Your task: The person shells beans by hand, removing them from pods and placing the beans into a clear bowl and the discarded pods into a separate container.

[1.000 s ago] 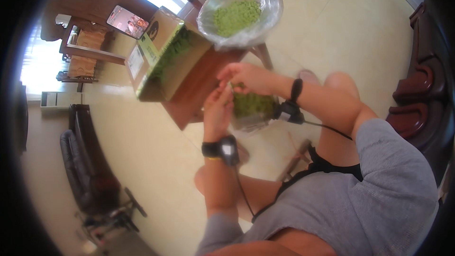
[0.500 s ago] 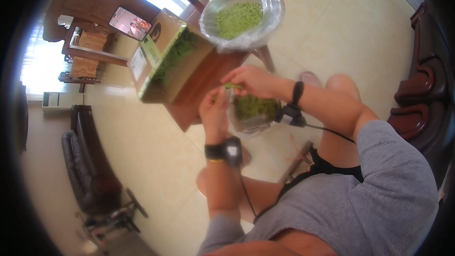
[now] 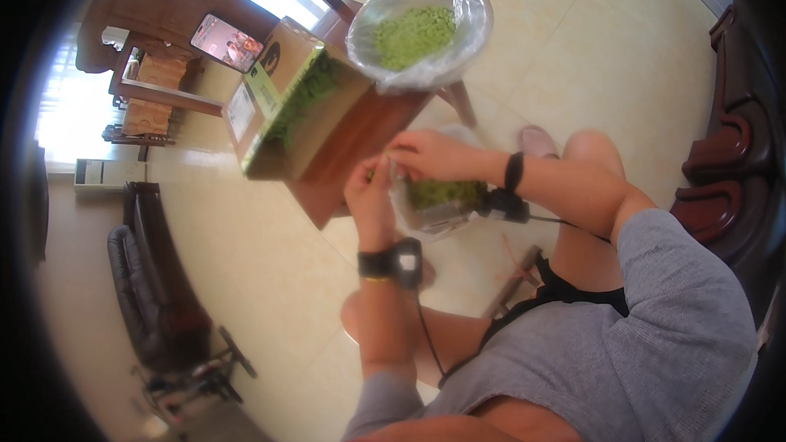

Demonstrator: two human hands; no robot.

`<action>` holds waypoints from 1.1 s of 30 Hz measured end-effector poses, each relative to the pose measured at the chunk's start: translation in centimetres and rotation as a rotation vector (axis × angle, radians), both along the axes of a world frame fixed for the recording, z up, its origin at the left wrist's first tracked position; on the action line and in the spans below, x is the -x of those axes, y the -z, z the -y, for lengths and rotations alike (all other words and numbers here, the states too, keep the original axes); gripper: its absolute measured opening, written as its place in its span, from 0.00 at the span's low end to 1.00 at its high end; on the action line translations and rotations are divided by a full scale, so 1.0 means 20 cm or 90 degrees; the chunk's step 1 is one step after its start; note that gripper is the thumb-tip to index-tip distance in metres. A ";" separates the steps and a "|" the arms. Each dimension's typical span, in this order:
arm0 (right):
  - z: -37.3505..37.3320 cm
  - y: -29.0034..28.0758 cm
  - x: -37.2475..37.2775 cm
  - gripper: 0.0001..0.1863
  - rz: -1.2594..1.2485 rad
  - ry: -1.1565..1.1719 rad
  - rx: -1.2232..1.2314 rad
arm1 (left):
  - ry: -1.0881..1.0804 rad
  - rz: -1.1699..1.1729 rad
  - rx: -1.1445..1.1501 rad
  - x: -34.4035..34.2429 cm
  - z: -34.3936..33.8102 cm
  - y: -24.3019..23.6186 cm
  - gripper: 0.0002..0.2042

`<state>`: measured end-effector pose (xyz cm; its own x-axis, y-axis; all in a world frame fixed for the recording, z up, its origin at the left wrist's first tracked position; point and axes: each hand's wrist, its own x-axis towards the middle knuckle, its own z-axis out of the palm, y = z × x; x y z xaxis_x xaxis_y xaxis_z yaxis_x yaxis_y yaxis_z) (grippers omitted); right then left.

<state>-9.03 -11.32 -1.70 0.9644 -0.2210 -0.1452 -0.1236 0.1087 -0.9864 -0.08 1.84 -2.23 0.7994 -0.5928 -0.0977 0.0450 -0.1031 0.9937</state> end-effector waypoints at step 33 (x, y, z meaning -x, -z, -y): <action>0.07 0.05 0.00 0.08 0.241 0.160 0.316 | 0.196 -0.464 0.149 -0.03 -0.02 -0.09 0.10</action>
